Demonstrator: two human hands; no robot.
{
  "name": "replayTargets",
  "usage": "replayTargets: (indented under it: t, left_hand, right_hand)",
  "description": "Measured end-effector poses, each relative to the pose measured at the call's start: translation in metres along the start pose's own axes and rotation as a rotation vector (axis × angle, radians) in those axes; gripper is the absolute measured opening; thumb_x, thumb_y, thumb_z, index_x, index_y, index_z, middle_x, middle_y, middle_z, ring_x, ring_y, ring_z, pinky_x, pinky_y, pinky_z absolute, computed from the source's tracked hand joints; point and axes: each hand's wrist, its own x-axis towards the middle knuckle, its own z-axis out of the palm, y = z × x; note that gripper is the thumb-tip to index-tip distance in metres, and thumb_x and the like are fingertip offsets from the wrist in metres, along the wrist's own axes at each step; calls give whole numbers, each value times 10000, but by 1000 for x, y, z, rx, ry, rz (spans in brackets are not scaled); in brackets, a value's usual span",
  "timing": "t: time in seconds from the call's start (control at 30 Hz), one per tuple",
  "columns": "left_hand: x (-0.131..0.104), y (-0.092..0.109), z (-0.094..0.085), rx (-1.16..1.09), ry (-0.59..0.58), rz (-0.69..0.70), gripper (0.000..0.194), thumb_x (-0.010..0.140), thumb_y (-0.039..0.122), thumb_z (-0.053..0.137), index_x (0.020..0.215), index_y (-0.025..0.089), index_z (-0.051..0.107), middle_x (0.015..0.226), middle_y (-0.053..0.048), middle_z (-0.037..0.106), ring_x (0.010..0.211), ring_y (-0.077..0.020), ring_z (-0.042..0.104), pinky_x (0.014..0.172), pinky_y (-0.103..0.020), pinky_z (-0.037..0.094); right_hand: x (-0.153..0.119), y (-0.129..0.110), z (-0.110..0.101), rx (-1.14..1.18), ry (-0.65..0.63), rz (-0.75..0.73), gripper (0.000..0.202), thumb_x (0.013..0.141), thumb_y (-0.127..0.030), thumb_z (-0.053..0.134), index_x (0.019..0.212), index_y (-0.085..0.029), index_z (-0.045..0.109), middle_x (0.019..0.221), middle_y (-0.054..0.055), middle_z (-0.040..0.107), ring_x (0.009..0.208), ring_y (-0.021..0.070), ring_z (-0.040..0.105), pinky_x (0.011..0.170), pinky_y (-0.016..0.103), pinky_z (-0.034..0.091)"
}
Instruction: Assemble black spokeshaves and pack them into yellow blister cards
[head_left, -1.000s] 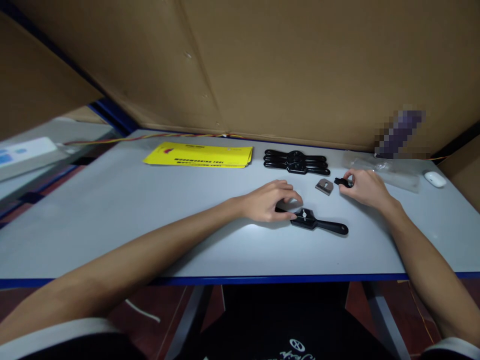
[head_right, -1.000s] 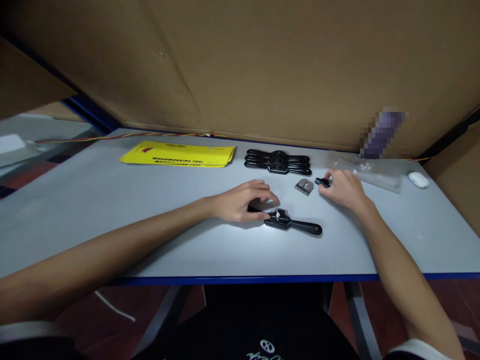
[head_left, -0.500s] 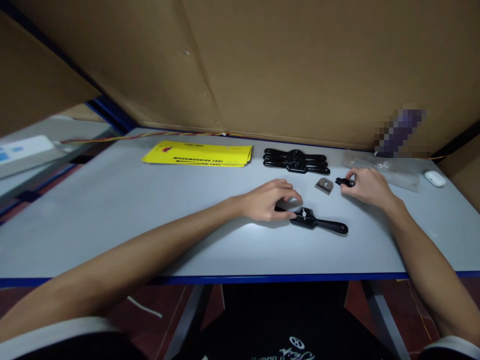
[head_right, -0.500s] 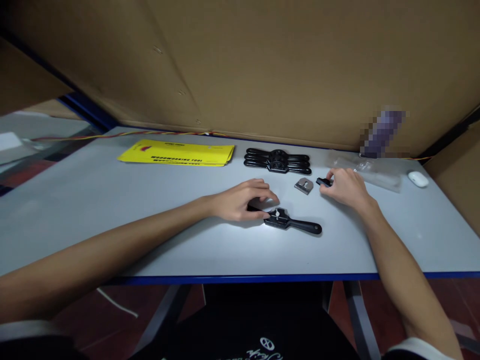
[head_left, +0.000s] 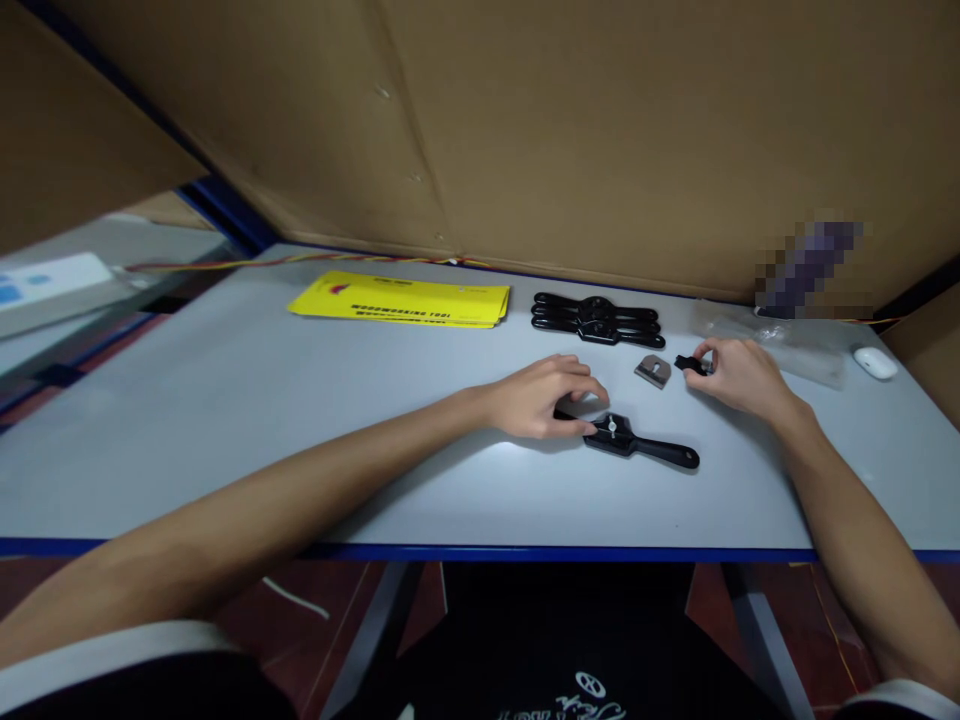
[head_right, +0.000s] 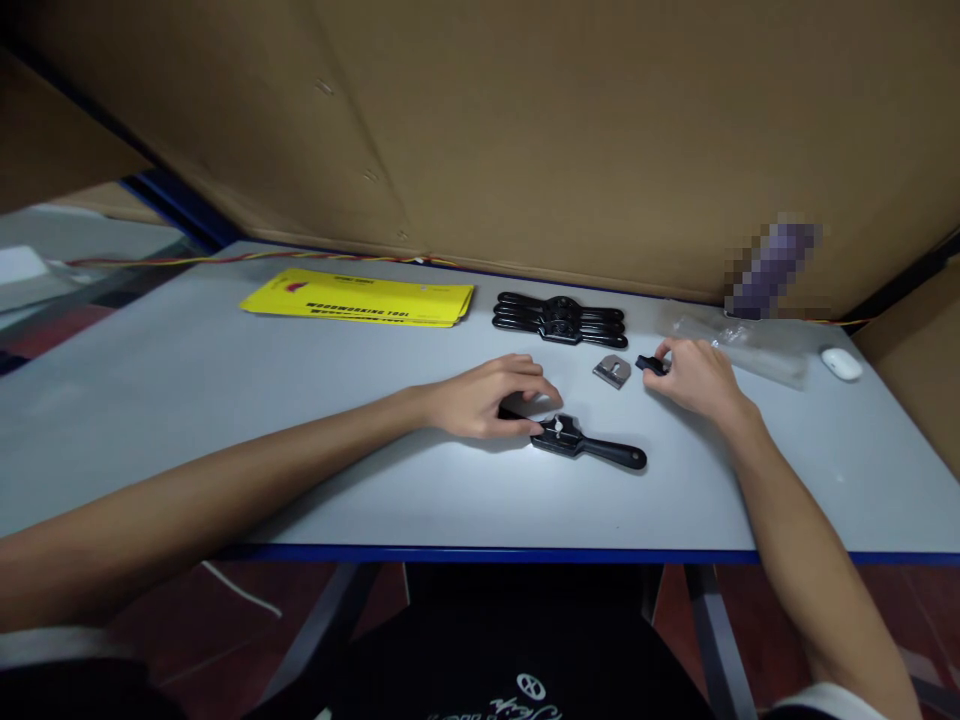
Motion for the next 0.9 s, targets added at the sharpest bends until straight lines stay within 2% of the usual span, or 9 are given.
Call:
replayTargets:
  t: [0.43,0.53,0.63,0.77,0.9]
  left_hand:
    - [0,0,0,5,-4,3,435,976,551,599,1170,191,748,864,-56,664,829,-228,582,869,-404,447]
    - [0,0,0,8,0,4,452,981,561,600,1178,181,746,863,-56,658,831,-227,582,867,-401,446]
    - [1,1,0,9,5,8,442,997,553,588,1181,182,744,861,-54,660,827,-222,582,873,-397,451]
    - [2,1,1,15,14,2,396,1033,499,550,1196,191,738,874,-56,678,821,-217,589,883,-393,459]
    - [2,0,3,25,32,3,367,1055,454,510,1177,191,735,856,-49,685,797,-209,591,867,-383,461]
  right_hand:
    - [0,3,2,29,36,-24,394,826,-463,691,1116,-206,769,771,56,739,719,257,625,663,347,370]
    - [-1,3,1,81,123,-52,433,828,-478,700,1166,-209,725,719,24,686,664,228,575,644,327,336]
    - [-8,-6,-1,200,216,-177,338,879,-455,646,1097,-207,719,662,-9,613,591,179,514,633,313,333]
    - [-26,-31,1,353,171,-459,250,943,-399,586,1034,-208,719,612,-38,560,537,142,456,619,300,346]
    - [-42,-57,9,353,103,-710,258,993,-367,563,1083,-182,719,852,55,689,706,179,582,708,320,437]
